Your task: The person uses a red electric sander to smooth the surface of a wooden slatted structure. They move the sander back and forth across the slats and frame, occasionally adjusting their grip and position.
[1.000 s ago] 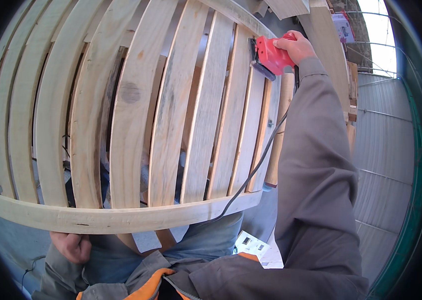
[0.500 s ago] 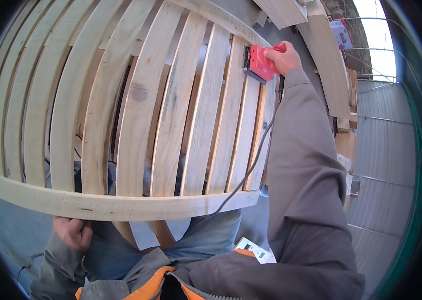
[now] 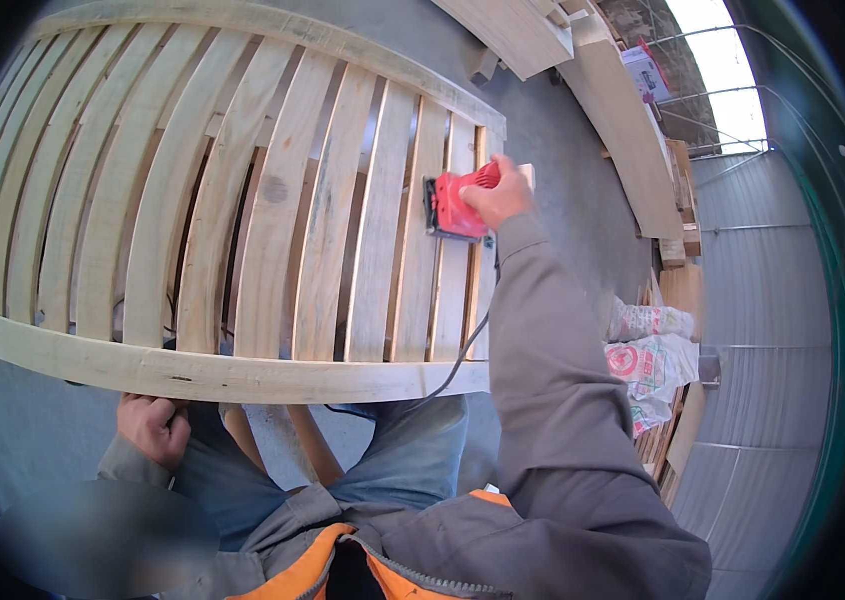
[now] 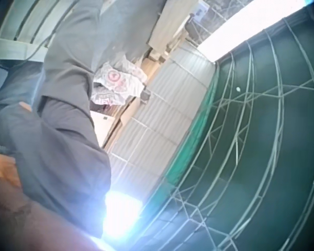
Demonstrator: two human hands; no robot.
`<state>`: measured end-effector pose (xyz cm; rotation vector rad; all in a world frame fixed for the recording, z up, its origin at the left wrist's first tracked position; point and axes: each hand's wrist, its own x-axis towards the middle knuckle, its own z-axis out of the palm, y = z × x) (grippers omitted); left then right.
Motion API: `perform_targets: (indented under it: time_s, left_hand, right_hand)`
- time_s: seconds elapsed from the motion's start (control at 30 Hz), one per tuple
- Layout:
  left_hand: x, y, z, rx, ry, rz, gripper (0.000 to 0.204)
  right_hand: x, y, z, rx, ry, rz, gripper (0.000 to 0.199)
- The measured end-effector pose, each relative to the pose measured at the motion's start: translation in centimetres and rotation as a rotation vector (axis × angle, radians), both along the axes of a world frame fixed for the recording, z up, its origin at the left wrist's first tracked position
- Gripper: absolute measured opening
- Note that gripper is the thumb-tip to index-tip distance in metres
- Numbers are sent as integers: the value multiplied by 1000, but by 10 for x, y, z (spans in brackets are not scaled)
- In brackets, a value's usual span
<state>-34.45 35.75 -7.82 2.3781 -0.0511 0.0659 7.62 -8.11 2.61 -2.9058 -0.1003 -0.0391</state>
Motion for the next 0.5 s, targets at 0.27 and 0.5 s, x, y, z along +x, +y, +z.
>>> perform_targets:
  time_s: [0.27, 0.5]
  left_hand:
    - [-8, -1, -7, 21, -54, 30, 20]
    - [-10, 0, -6, 6, -80, 24, 19]
  right_hand:
    - [-95, 24, 23, -67, 138, -139, 90]
    - [-158, 9, 20, -46, 144, -143, 87]
